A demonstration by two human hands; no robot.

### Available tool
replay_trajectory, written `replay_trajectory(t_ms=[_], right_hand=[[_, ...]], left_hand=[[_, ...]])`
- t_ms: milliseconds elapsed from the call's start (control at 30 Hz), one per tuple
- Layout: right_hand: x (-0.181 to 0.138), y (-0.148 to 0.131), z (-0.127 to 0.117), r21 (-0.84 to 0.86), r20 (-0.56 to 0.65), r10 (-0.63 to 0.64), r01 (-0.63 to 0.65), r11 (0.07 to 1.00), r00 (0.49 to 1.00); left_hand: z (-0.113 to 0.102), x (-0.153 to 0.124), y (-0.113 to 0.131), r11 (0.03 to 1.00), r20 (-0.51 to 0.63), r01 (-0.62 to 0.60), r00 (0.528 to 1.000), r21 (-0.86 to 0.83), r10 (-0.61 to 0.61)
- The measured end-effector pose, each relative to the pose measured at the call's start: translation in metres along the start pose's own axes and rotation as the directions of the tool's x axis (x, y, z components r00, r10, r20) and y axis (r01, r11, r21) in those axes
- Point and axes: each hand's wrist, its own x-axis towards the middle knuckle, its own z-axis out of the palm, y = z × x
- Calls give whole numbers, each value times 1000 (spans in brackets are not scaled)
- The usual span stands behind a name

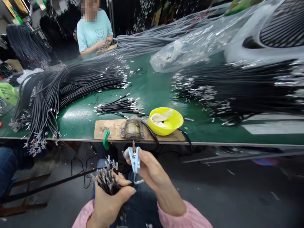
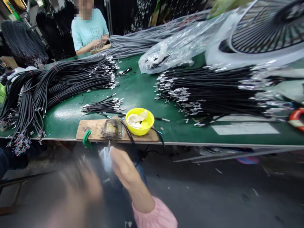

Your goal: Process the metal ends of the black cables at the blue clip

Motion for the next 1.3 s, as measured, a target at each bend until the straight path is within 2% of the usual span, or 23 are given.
replay_trajectory(t_ms=[233,367,500,567,667,800,867,933,1000,1033,1067,1133,1167,1233,1300], right_hand=[[6,8,11,110,-161,-58,77,991,985],[7,8,11,72,-214,-81,98,993,973],[-2,13,-3,-25,-277,-103,100,995,955],[-13,15,-9,-94,-231,-132,113,989,964],[-30,15,-13,-258,-89,-197,168,951,976],[-40,14,-10,-539,-11,-343,284,793,939],[-40,16,-8,-648,-40,-427,301,699,903],[-42,18,-7,-728,-103,-552,316,609,827],[-45,17,-4,-774,-77,-644,362,520,761],[-47,15,-2,-781,-16,-647,394,485,763],[-49,14,0,-777,69,-613,428,462,787],[-51,10,3,-752,216,-493,466,467,843],[-52,9,4,-739,248,-444,464,488,861],[-52,8,4,-723,235,-412,442,531,880],[-52,10,4,-726,194,-452,438,531,871]], left_hand=[[7,5,-9,999,-78,15,997,29,-12],[8,2,-11,999,-103,36,994,25,-33],[6,0,-11,999,-74,32,997,22,-30],[4,-2,-11,998,-61,50,997,23,-48],[-1,-6,-13,994,-13,113,993,-6,-114],[-8,-8,-15,984,96,167,982,-56,-162],[-10,-9,-14,975,142,210,970,-76,-198],[-10,-8,-12,965,190,246,955,-87,-227],[-11,-8,-10,963,220,258,947,-83,-235],[-10,-7,-9,962,229,263,943,-77,-239],[-10,-7,-9,960,239,271,939,-72,-247],[-10,-8,-11,949,268,309,921,-62,-282],[-10,-8,-12,942,283,331,910,-58,-303],[-9,-9,-16,931,300,362,895,-56,-330],[-9,-9,-19,932,280,357,903,-62,-327]])
